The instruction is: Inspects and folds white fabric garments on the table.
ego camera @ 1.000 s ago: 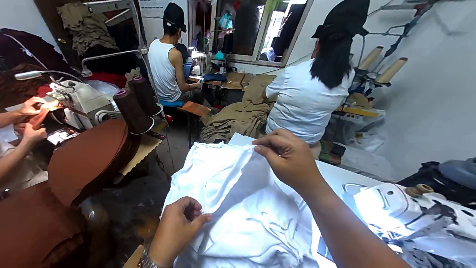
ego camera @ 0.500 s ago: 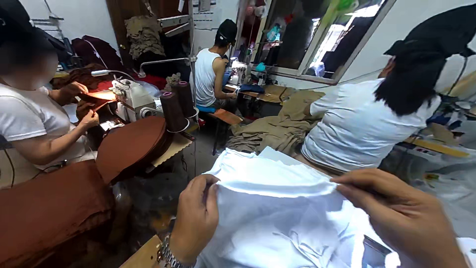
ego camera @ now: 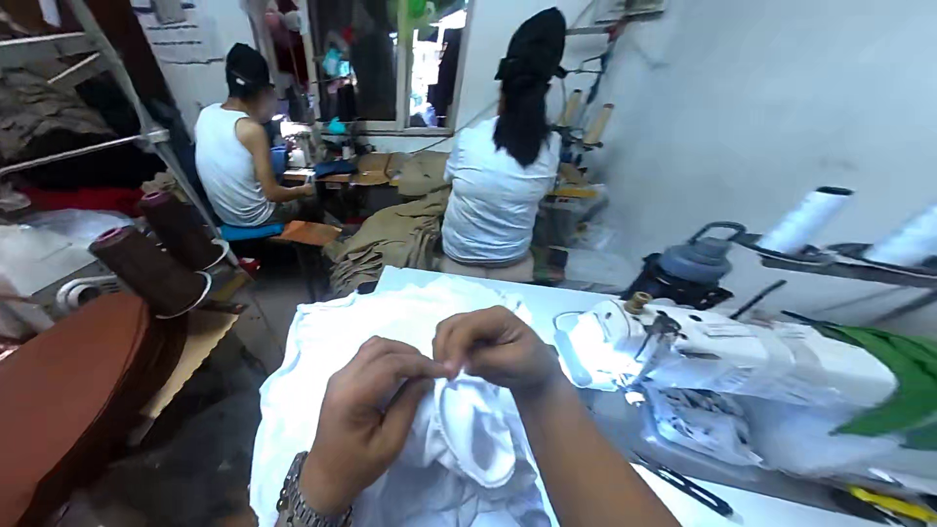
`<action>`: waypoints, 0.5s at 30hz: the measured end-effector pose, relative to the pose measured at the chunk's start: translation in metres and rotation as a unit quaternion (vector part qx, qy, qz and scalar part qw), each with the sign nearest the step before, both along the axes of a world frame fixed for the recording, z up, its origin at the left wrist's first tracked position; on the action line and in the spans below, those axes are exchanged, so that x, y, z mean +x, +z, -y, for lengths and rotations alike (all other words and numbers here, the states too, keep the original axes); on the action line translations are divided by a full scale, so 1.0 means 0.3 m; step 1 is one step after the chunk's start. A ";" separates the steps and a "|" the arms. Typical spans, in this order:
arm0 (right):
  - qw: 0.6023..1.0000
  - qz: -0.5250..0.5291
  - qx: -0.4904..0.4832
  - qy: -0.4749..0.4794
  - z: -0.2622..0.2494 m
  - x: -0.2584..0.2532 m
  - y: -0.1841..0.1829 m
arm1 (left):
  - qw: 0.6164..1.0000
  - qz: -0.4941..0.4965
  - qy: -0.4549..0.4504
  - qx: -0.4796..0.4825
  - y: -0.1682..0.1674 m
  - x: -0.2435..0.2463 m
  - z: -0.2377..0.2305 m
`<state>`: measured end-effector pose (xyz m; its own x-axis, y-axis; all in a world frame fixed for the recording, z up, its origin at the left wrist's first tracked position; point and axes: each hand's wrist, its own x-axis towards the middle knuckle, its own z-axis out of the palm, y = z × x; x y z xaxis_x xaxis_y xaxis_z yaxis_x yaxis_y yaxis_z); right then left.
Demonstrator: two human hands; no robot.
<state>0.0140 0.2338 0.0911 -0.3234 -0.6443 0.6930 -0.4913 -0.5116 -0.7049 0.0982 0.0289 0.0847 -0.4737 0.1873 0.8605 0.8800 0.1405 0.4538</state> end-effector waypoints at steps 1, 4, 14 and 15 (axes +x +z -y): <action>1.000 0.016 -0.010 -0.009 0.011 0.009 -0.005 | 1.000 0.008 -0.002 0.007 -0.009 -0.010 -0.002; 0.998 0.055 -0.014 -0.028 0.026 0.019 -0.015 | 0.999 0.026 -0.009 0.021 -0.031 -0.029 -0.002; 0.986 0.149 -0.008 -0.067 0.061 0.023 -0.066 | 0.998 0.049 0.019 0.030 -0.056 -0.064 -0.002; 0.986 0.152 -0.004 -0.072 0.063 0.022 -0.069 | 0.998 0.048 0.027 0.038 -0.059 -0.064 -0.005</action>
